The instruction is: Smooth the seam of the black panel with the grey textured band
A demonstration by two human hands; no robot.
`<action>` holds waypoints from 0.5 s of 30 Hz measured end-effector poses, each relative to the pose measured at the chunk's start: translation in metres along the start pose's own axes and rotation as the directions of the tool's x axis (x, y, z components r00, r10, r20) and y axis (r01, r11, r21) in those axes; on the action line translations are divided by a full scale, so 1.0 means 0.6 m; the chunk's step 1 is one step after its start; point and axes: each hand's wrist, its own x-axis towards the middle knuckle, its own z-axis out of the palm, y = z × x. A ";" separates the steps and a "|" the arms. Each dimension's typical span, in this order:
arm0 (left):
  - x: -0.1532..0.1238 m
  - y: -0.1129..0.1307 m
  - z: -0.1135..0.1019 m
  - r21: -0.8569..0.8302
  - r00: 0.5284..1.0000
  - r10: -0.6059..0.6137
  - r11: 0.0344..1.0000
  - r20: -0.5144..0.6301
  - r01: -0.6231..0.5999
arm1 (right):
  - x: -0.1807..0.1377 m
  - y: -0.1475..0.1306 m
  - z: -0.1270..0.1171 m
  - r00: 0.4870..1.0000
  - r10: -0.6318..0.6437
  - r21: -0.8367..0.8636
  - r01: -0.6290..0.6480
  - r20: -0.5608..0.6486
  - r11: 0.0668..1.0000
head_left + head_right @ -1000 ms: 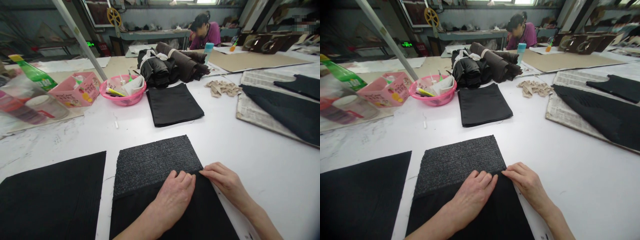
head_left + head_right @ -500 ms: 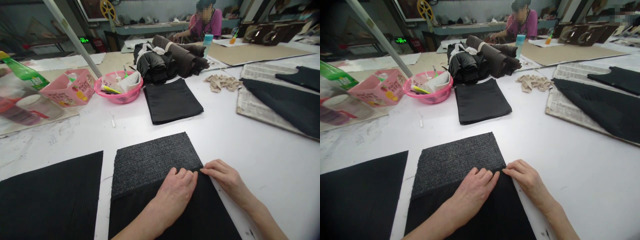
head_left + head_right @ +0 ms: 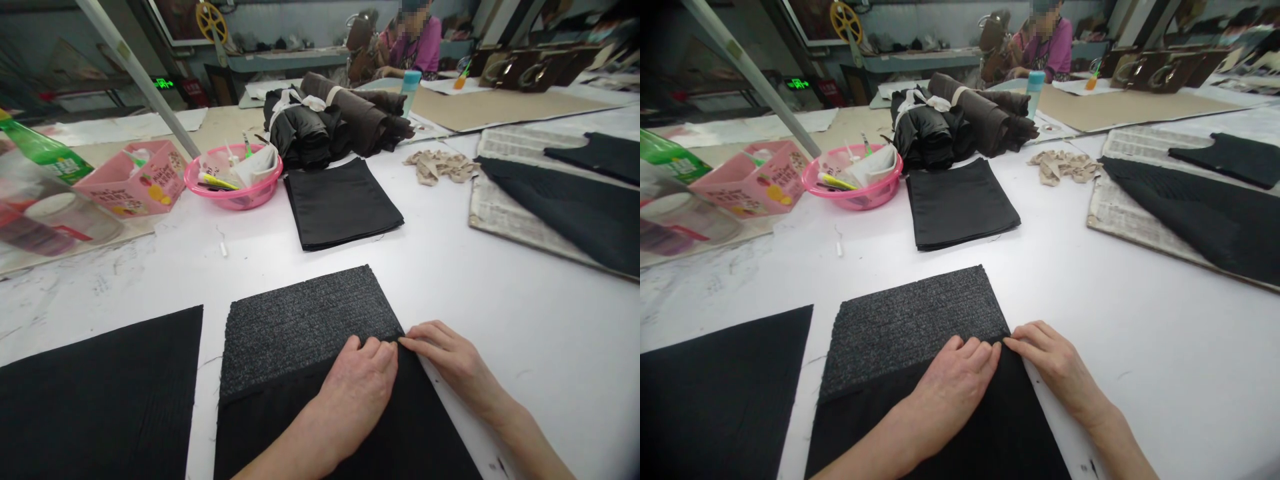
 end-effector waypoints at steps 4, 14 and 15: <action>0.001 0.001 -0.001 0.003 1.000 -0.004 1.000 0.009 0.004 | -0.005 0.000 -0.002 0.992 0.109 0.069 -0.105 -0.058 0.992; -0.001 0.002 -0.004 0.013 1.000 -0.001 1.000 0.014 0.001 | 0.003 -0.004 0.000 0.997 0.044 -0.006 -0.044 -0.060 0.999; -0.001 0.002 -0.005 0.012 1.000 -0.001 1.000 0.016 0.001 | 0.004 -0.004 0.001 0.997 0.040 -0.017 -0.041 -0.064 0.999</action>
